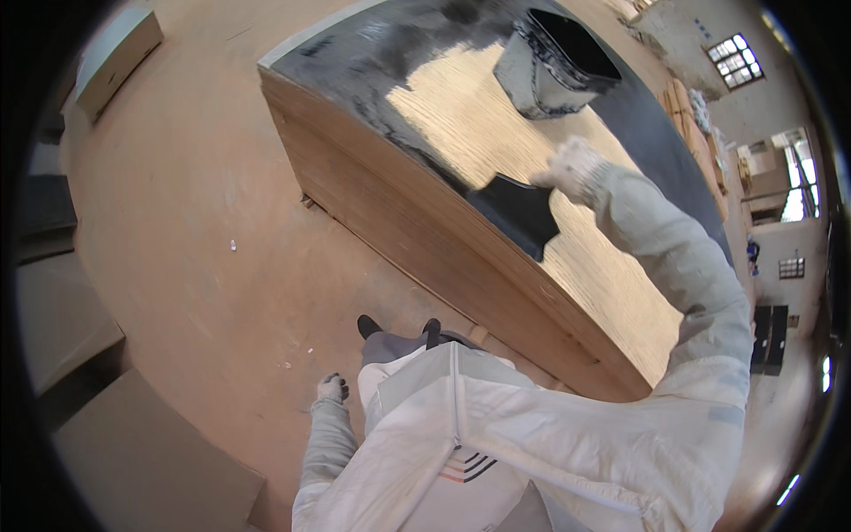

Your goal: The person applies black paint to a large flat wooden board using a brush. They repeatedly dip the brush into a paint container and spread the paint across the surface in broad strokes, gradually covering more of the board.

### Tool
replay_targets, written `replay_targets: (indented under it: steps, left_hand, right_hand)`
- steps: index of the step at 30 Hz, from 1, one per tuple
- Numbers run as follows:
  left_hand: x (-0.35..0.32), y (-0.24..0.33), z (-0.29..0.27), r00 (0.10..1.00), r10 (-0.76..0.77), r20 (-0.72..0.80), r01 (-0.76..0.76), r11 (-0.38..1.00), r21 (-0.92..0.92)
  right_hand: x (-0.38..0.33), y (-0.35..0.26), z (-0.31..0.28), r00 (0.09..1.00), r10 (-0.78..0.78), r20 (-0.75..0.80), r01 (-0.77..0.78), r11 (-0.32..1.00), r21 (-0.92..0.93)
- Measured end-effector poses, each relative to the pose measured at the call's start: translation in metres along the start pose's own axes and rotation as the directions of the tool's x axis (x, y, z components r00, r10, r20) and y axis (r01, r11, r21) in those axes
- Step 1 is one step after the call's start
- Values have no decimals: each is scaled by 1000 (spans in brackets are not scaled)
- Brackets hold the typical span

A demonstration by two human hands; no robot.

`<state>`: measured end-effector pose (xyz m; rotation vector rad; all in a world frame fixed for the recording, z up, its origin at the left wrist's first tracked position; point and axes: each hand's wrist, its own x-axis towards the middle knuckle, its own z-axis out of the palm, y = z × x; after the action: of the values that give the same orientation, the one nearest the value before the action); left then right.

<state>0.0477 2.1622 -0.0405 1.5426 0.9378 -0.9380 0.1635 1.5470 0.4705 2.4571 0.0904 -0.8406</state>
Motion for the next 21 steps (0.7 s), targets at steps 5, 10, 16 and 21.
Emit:
replay_targets:
  steps: [5, 10, 16, 21]
  left_hand:
    - [-15, 1, 21, 996, 71, 47, -75, 994, 82]
    - [-53, 14, 36, 987, 158, 2, -158, 985, 64]
    - [-83, 10, 39, 968, 242, -62, -242, 970, 22]
    - [-104, 116, 65, 833, 552, 15, -552, 831, 66]
  right_hand:
    - [86, 6, -11, 982, 42, -185, -2, 977, 215]
    - [71, 5, -9, 987, 20, -162, -1, 993, 115]
    - [-20, 12, 53, 988, 125, -93, -80, 920, 384]
    - [-56, 40, 100, 956, 42, -291, 69, 930, 362]
